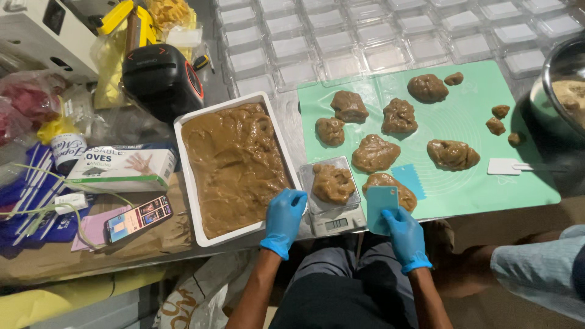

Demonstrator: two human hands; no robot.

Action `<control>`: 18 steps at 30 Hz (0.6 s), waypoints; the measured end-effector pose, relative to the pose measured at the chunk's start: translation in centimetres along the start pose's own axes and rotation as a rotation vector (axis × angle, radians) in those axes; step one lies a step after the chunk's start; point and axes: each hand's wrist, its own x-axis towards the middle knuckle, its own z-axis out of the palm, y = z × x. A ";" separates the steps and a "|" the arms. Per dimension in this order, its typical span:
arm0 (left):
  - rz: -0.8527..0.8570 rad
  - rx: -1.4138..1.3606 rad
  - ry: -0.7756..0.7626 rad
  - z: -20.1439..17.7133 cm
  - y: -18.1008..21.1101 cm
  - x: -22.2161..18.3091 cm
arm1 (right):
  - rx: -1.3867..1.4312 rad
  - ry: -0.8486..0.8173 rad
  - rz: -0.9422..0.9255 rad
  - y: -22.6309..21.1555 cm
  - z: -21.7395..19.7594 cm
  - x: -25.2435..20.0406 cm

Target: The person, using a blue plastic scraper, scoops portions of brown dough from a white tray onto a digital scale. They verify the weight, then move the dough portions onto a green silicone mat, using the scraper and their gloved hands to shape and roll them into small logs.

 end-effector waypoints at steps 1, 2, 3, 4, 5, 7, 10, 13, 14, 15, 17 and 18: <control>-0.008 -0.018 0.006 -0.1 -0.1 0.0 | 0.003 0.003 -0.004 -0.1 -0.1 0.0; 0.008 -0.016 0.018 -0.2 -0.2 -0.1 | 0.032 0.009 -0.006 -0.2 -0.2 0.0; 0.024 -0.014 0.029 -0.4 -0.4 -0.2 | 0.061 0.015 -0.008 -0.2 -0.3 -0.1; 0.041 -0.013 0.040 -0.4 -0.5 -0.4 | 0.089 0.023 -0.011 -0.1 -0.5 -0.1; 0.039 0.001 0.039 -0.4 -0.6 -0.4 | 0.083 0.026 -0.011 -0.1 -0.5 -0.2; 0.037 0.030 0.035 -0.4 -0.7 -0.3 | 0.072 0.035 -0.012 -0.3 -0.6 -0.2; 0.007 0.189 -0.042 0.0 -0.4 -0.2 | 0.068 0.045 -0.002 -0.8 -0.3 -0.3; 0.276 0.321 0.081 1.8 0.3 0.4 | -0.043 0.059 -0.082 -1.7 0.7 -0.5; 0.255 0.354 0.040 2.5 0.5 0.7 | -0.063 0.050 -0.099 -2.2 1.2 -0.5; 0.234 0.387 0.000 3.3 0.7 1.1 | -0.082 0.042 -0.116 -2.7 1.8 -0.3; 0.176 0.458 -0.090 4.8 0.8 2.3 | -0.110 0.052 -0.197 -3.6 3.4 0.1; 0.141 0.498 -0.142 5.6 0.7 3.1 | -0.118 0.070 -0.259 -4.0 4.5 0.3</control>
